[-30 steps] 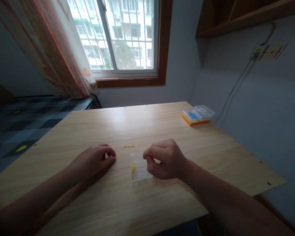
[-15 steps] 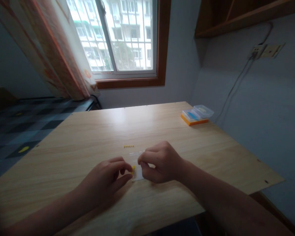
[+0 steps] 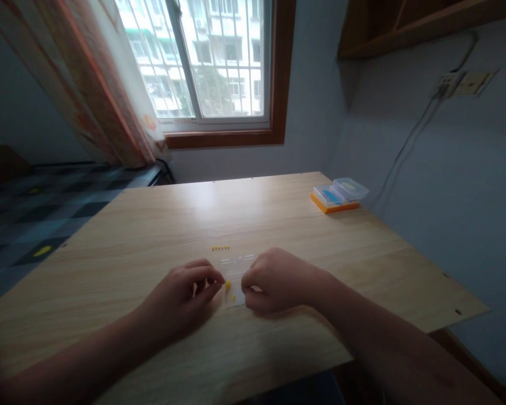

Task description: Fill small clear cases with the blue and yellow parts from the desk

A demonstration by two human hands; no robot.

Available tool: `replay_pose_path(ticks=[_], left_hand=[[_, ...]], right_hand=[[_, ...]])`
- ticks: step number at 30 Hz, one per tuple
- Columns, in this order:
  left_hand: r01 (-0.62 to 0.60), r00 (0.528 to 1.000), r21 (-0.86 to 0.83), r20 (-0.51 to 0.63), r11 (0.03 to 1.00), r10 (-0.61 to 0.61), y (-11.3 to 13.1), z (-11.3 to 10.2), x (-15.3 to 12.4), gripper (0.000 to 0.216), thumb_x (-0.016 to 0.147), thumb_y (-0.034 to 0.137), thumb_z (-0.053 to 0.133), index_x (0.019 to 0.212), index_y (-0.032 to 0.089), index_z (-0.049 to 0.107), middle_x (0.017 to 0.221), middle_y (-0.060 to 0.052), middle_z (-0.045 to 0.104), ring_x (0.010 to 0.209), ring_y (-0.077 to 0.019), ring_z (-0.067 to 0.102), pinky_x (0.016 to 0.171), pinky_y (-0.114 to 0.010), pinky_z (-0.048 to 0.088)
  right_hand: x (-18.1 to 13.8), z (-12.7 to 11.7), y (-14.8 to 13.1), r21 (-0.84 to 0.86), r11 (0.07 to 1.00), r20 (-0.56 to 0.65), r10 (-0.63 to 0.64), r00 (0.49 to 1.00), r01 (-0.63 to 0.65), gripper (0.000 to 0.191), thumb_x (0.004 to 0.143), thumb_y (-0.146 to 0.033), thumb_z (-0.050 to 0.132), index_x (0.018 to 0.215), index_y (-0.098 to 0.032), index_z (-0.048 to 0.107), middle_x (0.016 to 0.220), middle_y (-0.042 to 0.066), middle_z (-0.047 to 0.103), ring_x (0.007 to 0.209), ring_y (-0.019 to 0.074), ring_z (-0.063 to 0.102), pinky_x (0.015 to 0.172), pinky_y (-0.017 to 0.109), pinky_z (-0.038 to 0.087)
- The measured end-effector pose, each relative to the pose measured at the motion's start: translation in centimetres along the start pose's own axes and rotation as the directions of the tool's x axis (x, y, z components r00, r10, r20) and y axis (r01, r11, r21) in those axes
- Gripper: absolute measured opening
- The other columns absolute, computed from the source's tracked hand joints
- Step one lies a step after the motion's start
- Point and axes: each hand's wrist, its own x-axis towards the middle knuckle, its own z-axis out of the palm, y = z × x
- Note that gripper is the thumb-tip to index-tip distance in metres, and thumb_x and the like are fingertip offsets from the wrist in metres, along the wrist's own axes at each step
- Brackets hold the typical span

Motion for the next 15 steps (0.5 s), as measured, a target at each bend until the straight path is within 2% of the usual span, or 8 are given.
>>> replay_pose_path(ticks=[6,10,15], left_hand=[[-0.233,0.971,0.013,-0.049,0.972,0.233,-1.0,-0.2,-0.3,0.03,0.085,0.009,0.049,0.094,0.019,0.076,0.092,-0.004,0.071,0.066,-0.0107,0.062,0.06,-0.022,0.049],[-0.242,0.97,0.024,-0.019,0.97,0.242,-1.2,0.1,-0.3,0.034,0.084,0.009,0.049,0.099,0.021,0.077,0.1,-0.005,0.073,0.075,-0.0131,0.067,0.066,-0.025,0.054],[-0.246,0.969,0.039,0.009,0.968,0.246,-1.3,0.0,-0.3,0.035,0.086,0.01,0.048,0.101,0.022,0.078,0.104,-0.005,0.075,0.085,-0.0164,0.071,0.074,-0.028,0.058]], right_hand=[[-0.1,0.6,0.1,0.031,0.999,0.013,-0.035,0.999,0.034,0.033,0.077,-0.013,0.056,0.098,-0.02,0.081,0.076,0.003,0.075,0.063,0.0119,0.063,0.06,0.022,0.037],[-0.2,1.0,0.1,0.036,0.999,0.031,-0.032,0.999,0.031,0.038,0.079,-0.015,0.056,0.106,-0.025,0.08,0.079,0.002,0.077,0.066,0.0119,0.065,0.061,0.023,0.038],[-0.1,1.2,0.0,-0.005,1.0,0.031,-0.008,1.0,0.008,0.034,0.081,-0.015,0.056,0.104,-0.024,0.08,0.078,0.002,0.076,0.063,0.0121,0.064,0.06,0.023,0.037]])
